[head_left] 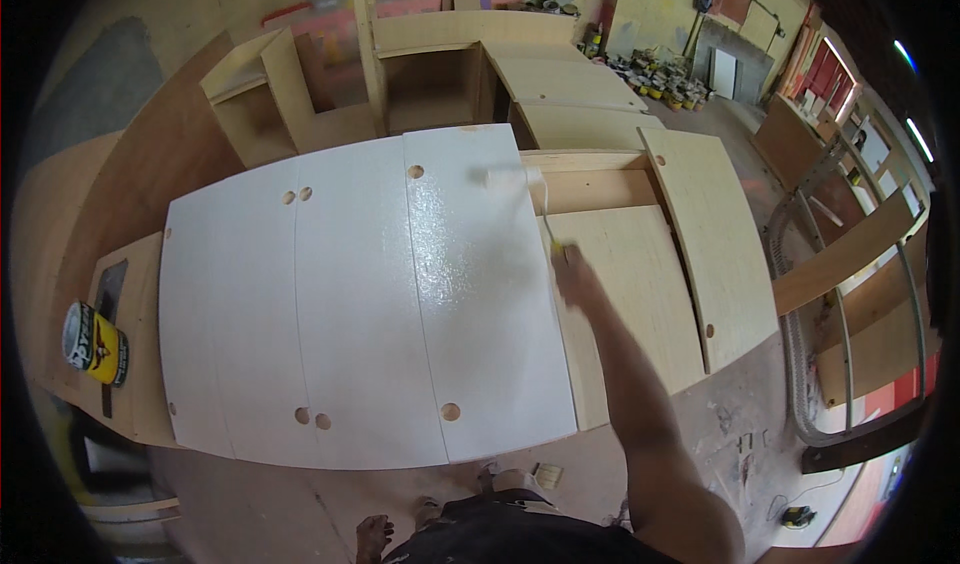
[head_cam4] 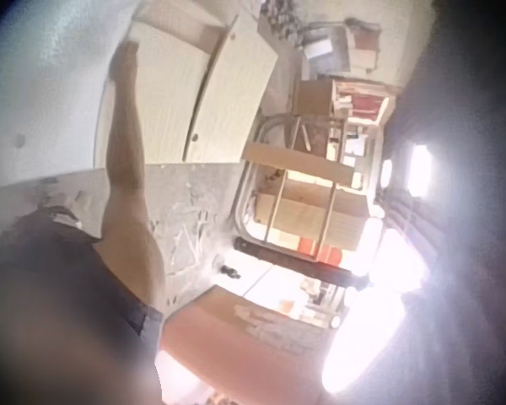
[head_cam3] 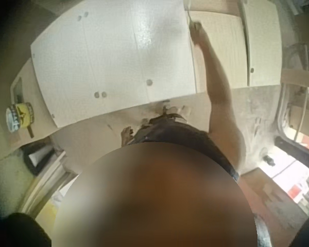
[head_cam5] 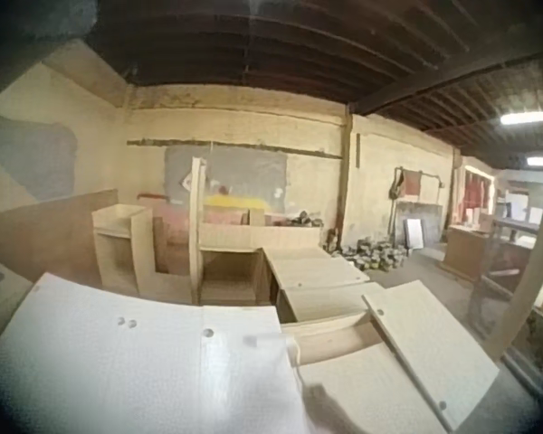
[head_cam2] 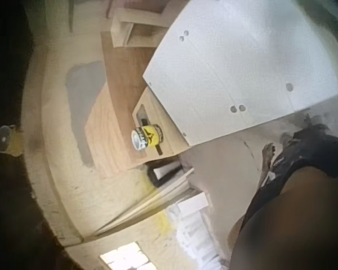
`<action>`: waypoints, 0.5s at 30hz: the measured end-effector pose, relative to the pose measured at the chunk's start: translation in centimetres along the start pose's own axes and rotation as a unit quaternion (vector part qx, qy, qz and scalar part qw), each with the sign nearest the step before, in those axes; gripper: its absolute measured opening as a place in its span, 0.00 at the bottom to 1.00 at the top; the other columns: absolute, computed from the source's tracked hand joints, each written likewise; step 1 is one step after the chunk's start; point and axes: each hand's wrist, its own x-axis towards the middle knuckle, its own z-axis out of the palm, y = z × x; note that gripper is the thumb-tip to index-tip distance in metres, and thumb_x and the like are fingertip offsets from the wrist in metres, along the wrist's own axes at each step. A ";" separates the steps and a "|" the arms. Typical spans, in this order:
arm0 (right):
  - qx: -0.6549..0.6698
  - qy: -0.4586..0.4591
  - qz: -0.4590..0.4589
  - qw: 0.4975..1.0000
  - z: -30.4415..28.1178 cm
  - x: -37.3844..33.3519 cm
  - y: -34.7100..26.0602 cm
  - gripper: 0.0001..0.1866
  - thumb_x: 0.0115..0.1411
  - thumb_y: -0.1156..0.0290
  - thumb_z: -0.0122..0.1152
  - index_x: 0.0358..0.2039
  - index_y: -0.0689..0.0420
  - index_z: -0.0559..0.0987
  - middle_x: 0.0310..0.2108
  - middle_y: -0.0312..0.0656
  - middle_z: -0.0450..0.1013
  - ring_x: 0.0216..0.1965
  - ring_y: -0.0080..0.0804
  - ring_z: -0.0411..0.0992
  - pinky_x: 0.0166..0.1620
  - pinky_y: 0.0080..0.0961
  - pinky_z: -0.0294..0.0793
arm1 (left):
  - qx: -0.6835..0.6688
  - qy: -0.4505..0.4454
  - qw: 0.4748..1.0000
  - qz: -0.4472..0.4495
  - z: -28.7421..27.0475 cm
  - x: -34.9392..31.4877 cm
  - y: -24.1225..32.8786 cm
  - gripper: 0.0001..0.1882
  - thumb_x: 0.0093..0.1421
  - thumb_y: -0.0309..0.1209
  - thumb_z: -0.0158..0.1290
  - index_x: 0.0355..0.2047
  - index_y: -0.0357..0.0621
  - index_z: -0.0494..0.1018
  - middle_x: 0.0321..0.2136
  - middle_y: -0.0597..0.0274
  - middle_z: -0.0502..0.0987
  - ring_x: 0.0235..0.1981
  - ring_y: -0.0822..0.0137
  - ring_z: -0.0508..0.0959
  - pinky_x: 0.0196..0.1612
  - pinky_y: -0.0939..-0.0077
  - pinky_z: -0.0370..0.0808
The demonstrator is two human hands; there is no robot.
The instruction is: Applying white paint to wooden cabinet panels using a roller.
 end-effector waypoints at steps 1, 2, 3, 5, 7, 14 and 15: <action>0.028 -0.078 0.156 0.984 0.3 4.6 -2.0 0.18 0.65 0.55 0.44 0.42 0.59 0.66 0.19 0.43 0.66 0.15 0.33 0.66 0.15 0.36 0.66 | 0.000 0.011 1.000 -0.003 -0.2 -2.0 0.6 0.16 0.64 0.35 0.51 0.47 0.37 0.70 0.33 0.54 0.78 0.31 0.62 0.78 0.32 0.63 0.77; 0.036 -0.051 0.088 0.994 -0.7 7.7 1.3 0.16 0.65 0.58 0.44 0.39 0.60 0.66 0.19 0.42 0.65 0.14 0.33 0.65 0.14 0.37 0.65 | 0.049 0.013 0.998 0.020 2.0 -6.4 4.3 0.20 0.66 0.38 0.48 0.52 0.36 0.69 0.42 0.50 0.76 0.40 0.57 0.76 0.42 0.60 0.75; 0.038 -0.042 0.083 0.995 0.4 10.8 1.4 0.15 0.65 0.59 0.44 0.40 0.60 0.66 0.19 0.41 0.65 0.13 0.33 0.63 0.13 0.36 0.65 | 0.083 0.042 0.995 0.040 2.4 -9.9 5.9 0.24 0.69 0.41 0.44 0.57 0.36 0.67 0.51 0.45 0.73 0.49 0.53 0.75 0.53 0.57 0.72; -0.117 0.097 -0.311 0.938 -2.8 16.8 8.0 0.14 0.64 0.61 0.43 0.40 0.60 0.67 0.19 0.41 0.64 0.13 0.30 0.61 0.13 0.34 0.63 | 0.080 0.024 0.996 0.041 1.7 -7.8 3.9 0.24 0.69 0.42 0.44 0.57 0.36 0.68 0.50 0.46 0.74 0.50 0.53 0.74 0.54 0.57 0.71; -0.084 0.165 -0.483 0.856 -1.4 19.5 7.8 0.16 0.66 0.61 0.42 0.43 0.61 0.67 0.18 0.41 0.63 0.13 0.29 0.61 0.13 0.33 0.62 | -0.022 0.085 0.996 -0.025 0.0 -8.1 0.4 0.25 0.68 0.43 0.44 0.56 0.34 0.68 0.51 0.45 0.73 0.51 0.53 0.74 0.55 0.57 0.71; -0.443 -0.015 -0.314 0.840 3.1 13.8 8.9 0.18 0.66 0.61 0.46 0.46 0.63 0.66 0.33 0.53 0.71 0.31 0.45 0.73 0.38 0.47 0.74 | -0.052 0.122 0.990 -0.048 -2.1 -6.9 -5.3 0.26 0.68 0.43 0.45 0.56 0.34 0.68 0.52 0.45 0.73 0.51 0.53 0.74 0.55 0.58 0.71; -0.442 -0.017 -0.318 0.839 3.3 14.1 8.5 0.18 0.66 0.61 0.46 0.46 0.63 0.66 0.33 0.53 0.71 0.31 0.45 0.73 0.38 0.47 0.74 | -0.056 0.123 0.990 -0.050 -1.7 -6.6 -5.8 0.26 0.68 0.43 0.45 0.56 0.34 0.68 0.52 0.45 0.72 0.51 0.53 0.74 0.55 0.58 0.71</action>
